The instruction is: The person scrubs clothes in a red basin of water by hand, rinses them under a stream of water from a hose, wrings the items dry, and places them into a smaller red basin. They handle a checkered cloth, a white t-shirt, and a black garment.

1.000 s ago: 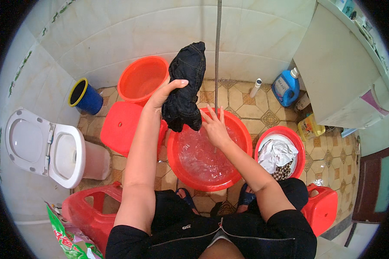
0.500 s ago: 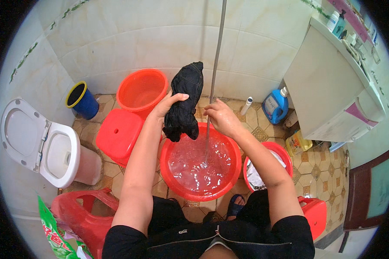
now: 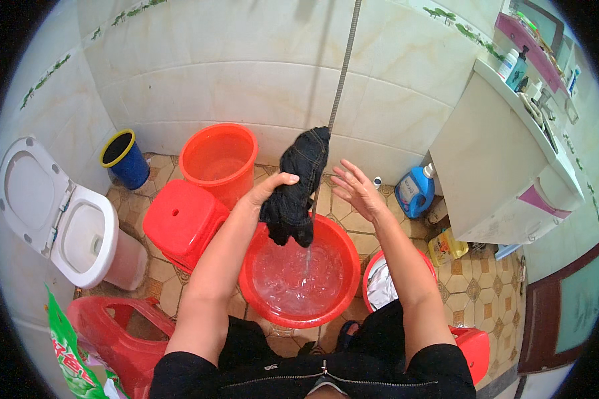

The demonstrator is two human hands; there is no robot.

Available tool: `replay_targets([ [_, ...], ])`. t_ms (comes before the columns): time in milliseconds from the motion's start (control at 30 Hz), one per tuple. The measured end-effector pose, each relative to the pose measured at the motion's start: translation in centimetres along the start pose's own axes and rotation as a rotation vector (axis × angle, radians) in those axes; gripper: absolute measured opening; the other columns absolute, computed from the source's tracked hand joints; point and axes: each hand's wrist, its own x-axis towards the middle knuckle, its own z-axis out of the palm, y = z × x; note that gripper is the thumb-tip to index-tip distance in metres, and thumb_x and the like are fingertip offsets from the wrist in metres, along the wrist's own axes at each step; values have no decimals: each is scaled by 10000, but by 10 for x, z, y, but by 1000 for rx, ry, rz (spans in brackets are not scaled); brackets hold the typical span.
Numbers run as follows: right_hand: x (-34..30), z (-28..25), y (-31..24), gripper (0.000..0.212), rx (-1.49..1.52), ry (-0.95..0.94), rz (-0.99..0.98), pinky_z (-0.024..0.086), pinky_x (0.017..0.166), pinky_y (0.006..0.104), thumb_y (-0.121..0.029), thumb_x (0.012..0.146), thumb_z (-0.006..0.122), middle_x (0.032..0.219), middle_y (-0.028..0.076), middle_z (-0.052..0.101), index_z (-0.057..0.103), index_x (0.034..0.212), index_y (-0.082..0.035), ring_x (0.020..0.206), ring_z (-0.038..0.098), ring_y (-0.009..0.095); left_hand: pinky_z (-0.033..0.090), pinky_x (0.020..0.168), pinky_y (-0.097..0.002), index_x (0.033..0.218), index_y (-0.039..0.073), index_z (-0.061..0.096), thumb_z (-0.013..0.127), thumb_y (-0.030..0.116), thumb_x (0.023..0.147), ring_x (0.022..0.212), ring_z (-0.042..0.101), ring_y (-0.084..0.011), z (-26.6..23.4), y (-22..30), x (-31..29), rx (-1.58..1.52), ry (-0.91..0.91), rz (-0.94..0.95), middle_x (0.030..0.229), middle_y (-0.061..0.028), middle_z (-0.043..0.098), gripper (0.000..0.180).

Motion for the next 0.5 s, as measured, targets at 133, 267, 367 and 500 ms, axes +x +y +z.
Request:
replay_targets([
  [133,7,12,-4,860,293,-294,2,276,1125,512,-567,869,616,1528,115,320,194,1531,-217,1368,377,286,558,848,-416,1246,-32,538,686,322,742,926,668,-312,16,-26,10,-56,-164,-116,1073,-199,652,634],
  [267,2,31,-35,1003,369,-412,-155,418,1051,522,-599,752,719,1532,190,280,266,1502,-111,1369,358,394,545,900,-433,1311,-26,484,708,294,724,998,658,-305,30,-47,11,-74,-331,-166,1167,-186,629,705],
  [367,1,17,-47,949,237,-536,-172,420,1043,535,-550,745,748,1542,205,244,325,1475,-116,1369,350,413,538,910,-423,1314,-17,477,727,259,716,1011,653,-287,39,-52,14,-63,-381,-189,1176,-175,626,705],
  [500,-6,21,-63,558,249,-532,-103,471,998,497,-418,764,747,1498,221,314,562,1149,-59,1363,372,379,524,916,-393,1318,-8,468,741,239,719,1028,639,-252,52,-47,11,133,-348,-108,1166,-144,625,703],
])
